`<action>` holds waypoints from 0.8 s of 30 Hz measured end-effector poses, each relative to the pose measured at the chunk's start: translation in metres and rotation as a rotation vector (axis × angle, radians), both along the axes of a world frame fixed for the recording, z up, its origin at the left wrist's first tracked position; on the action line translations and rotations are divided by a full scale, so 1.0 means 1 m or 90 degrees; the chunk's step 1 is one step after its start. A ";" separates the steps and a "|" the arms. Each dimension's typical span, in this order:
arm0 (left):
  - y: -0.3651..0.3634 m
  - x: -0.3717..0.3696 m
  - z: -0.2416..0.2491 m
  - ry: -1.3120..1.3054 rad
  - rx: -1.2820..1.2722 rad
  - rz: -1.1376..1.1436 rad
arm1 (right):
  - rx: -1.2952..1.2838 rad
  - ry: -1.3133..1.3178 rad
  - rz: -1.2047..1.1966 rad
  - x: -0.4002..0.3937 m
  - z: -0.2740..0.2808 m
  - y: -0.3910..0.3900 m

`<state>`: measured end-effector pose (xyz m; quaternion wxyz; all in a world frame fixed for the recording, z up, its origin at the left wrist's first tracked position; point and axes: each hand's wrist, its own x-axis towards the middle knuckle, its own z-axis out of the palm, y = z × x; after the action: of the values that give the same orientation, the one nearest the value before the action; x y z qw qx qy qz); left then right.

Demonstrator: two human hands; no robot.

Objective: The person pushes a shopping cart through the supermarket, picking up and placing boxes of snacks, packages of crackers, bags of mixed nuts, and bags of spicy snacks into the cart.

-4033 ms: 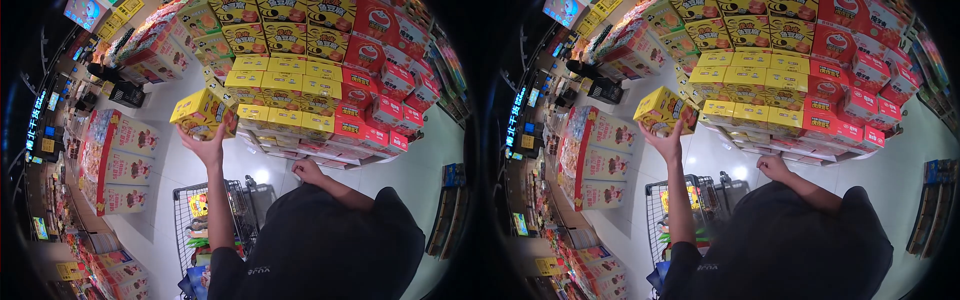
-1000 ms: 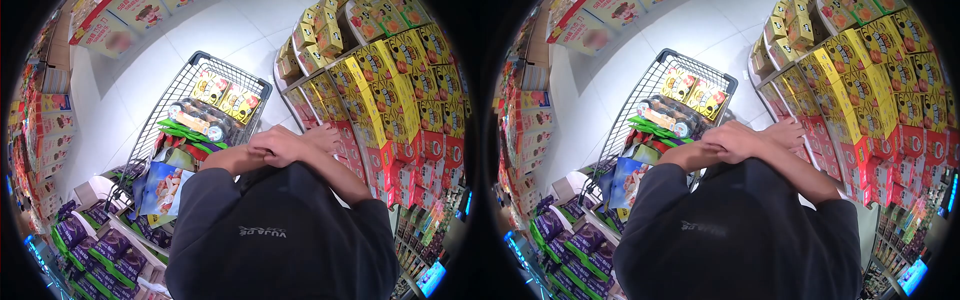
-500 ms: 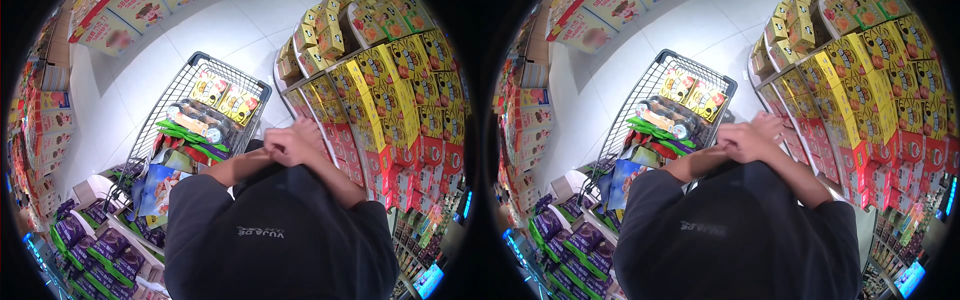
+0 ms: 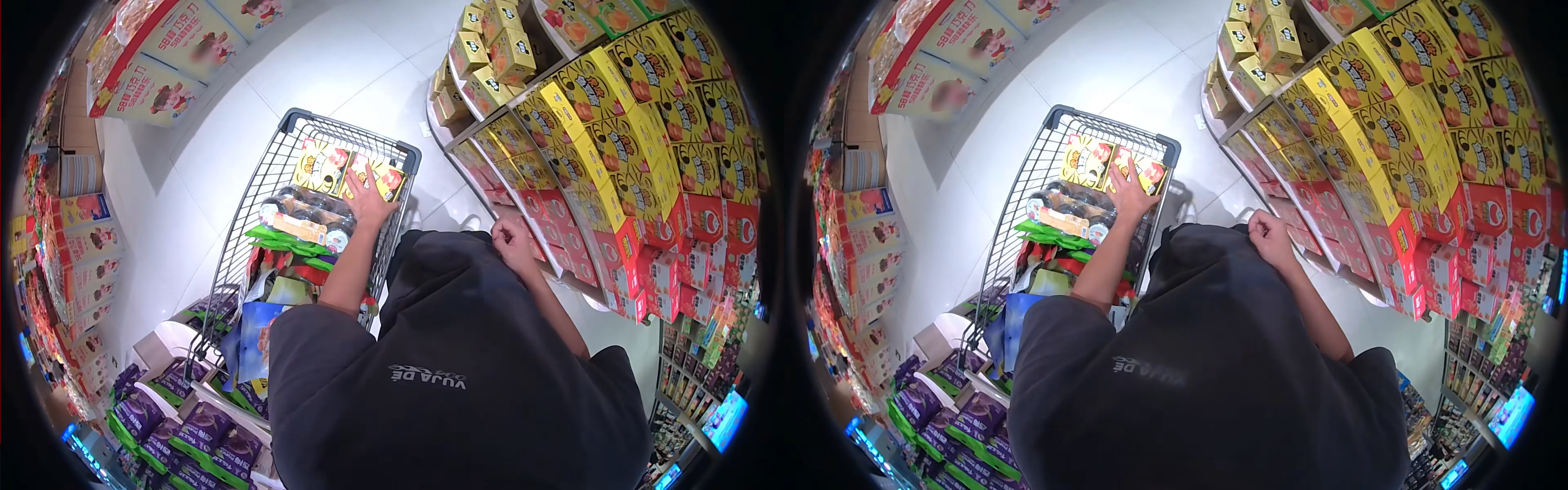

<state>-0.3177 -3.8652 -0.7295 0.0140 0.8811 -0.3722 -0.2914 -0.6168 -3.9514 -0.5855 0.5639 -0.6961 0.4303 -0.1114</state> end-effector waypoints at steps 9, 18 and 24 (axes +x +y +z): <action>-0.009 0.006 -0.003 -0.029 0.021 0.019 | 0.018 0.032 -0.032 -0.010 -0.007 0.002; 0.002 0.016 0.008 0.039 -0.185 0.073 | 0.036 -0.010 -0.055 -0.007 -0.012 0.001; -0.003 0.014 0.006 0.038 -0.008 0.048 | 0.044 -0.008 -0.034 -0.004 -0.017 -0.002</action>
<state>-0.3038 -3.8683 -0.7231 0.0412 0.8854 -0.3399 -0.3144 -0.6205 -3.9529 -0.6025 0.5872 -0.6637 0.4486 -0.1156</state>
